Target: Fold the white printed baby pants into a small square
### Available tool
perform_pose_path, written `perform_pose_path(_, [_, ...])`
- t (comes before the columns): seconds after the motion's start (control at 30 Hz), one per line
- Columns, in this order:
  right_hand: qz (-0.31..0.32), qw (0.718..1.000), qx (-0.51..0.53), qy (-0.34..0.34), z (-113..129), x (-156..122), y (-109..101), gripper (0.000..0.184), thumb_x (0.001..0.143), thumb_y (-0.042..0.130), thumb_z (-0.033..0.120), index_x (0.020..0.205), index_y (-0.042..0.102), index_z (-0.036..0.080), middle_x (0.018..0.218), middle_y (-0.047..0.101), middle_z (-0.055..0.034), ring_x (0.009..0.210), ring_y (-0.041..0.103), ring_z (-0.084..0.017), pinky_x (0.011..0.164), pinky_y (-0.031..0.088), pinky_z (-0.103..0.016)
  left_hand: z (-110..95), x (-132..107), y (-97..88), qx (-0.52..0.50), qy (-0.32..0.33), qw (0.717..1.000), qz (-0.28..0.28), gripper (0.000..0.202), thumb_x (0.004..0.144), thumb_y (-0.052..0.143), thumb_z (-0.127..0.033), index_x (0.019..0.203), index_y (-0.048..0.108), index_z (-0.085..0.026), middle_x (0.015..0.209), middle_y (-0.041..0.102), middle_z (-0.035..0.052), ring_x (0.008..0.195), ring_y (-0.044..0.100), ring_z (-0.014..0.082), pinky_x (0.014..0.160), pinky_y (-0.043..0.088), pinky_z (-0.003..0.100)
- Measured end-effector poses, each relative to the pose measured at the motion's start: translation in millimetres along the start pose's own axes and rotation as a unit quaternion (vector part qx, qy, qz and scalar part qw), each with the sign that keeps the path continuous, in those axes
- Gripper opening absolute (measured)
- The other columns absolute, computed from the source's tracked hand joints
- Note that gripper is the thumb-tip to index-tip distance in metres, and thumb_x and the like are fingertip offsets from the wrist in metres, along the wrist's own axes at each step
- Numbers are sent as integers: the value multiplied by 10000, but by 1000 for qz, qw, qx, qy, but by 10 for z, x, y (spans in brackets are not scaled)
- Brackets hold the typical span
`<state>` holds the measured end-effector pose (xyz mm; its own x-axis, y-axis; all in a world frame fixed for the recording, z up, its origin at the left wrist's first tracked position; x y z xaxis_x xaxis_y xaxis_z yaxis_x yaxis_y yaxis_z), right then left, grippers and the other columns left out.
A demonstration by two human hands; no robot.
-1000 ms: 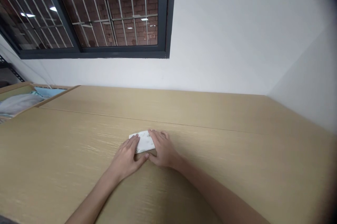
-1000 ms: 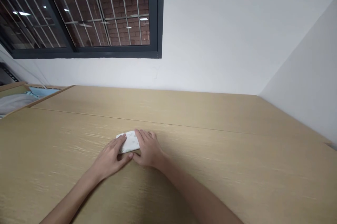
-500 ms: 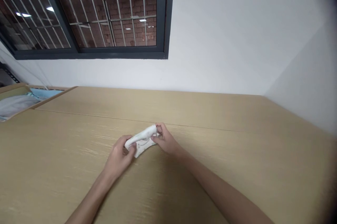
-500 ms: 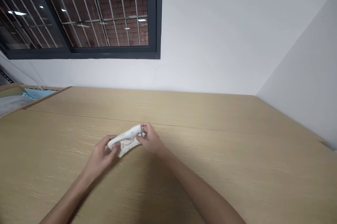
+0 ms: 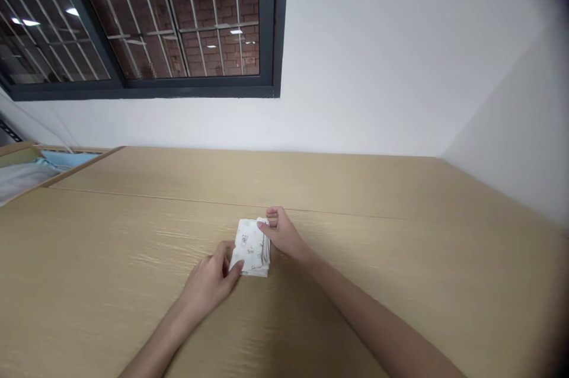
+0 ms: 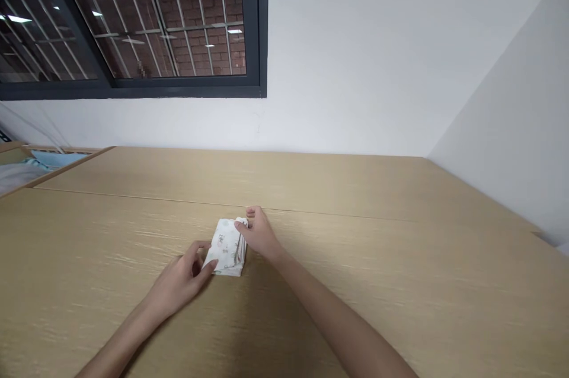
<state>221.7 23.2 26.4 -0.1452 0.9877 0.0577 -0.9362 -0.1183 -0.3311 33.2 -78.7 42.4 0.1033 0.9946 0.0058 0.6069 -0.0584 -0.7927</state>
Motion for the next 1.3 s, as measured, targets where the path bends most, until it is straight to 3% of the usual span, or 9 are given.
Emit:
perform_pose_path(0.07, [-29,998,-39,-35,96,-19,-50,343,933,596,360,1207,485,186,1306,559,-162,1095,633,-239,932,543,-417,-24,-6,-19,23,6,1000,-5,285,965,494,-449,1174,559,-267,724,651,-28,675,613,207,641,382,307])
perform_pose_path(0.17, [-43,978,-122,-162,495,-159,-60,383,998,483,356,1328,485,163,1398,526,-182,1313,516,-271,1111,424,-484,-160,-45,-141,8,62,996,-59,253,987,477,-453,1050,618,-252,773,666,-4,706,616,190,675,434,312])
perform_pose_path(0.3, [109,925,-187,-313,1012,-528,234,523,1053,420,401,1519,392,165,1601,375,-149,1494,316,-258,1224,281,-468,-528,-214,-130,-13,214,974,-76,219,988,488,-375,1045,650,-239,986,718,54,915,664,210,814,517,348])
perform_pose_path(0.4, [228,883,-190,-363,1162,-808,458,542,1068,419,372,1567,347,174,1637,317,-125,1513,285,-241,1239,256,-433,-635,-309,108,14,240,970,-30,212,965,488,-312,1022,678,-237,960,748,62,862,706,234,747,569,369])
perform_pose_path(0.53, [317,857,-193,-359,1051,-953,676,477,1066,435,367,1506,464,185,1578,432,-116,1490,342,-242,1234,260,-433,-659,-405,378,94,263,960,-25,317,910,540,-286,1191,658,-200,1128,747,125,981,726,329,792,621,477])
perform_pose_path(0.63, [326,860,-204,-334,888,-893,727,406,1063,430,329,1432,561,218,1478,562,-93,1451,413,-247,1224,275,-438,-661,-452,472,122,279,952,-28,256,906,562,-304,1111,679,-205,1065,758,116,946,730,338,769,636,510])
perform_pose_path(0.73, [304,863,-214,-343,783,-794,679,416,1048,468,295,1458,534,283,1503,537,-54,1447,420,-244,1231,254,-441,-672,-466,511,128,281,951,-15,220,907,564,-312,1072,671,-212,985,755,93,889,728,314,746,645,505])
perform_pose_path(1.0, [239,851,-315,-347,536,-499,509,507,1071,378,382,1552,402,225,1615,359,-82,1514,288,-264,1246,195,-522,-789,-498,486,193,328,924,-32,495,871,589,-322,1320,557,-115,1365,615,226,1280,591,384,963,609,488])
perform_pose_path(1.3, [166,857,-363,-324,339,-236,291,562,1091,251,391,1602,268,156,1642,292,-122,1531,243,-243,1246,231,-492,-757,-497,451,189,323,926,-52,356,890,562,-324,1206,616,-168,1408,595,207,1298,581,355,933,623,466])
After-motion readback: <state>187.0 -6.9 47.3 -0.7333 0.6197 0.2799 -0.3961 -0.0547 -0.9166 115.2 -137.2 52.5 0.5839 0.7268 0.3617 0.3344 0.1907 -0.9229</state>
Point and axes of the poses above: each hand's wrist, its own x-axis towards the middle knuckle, its own y-axis out of the palm, z = x × y, the point moved 9 cm from there along x, towards the middle knuckle
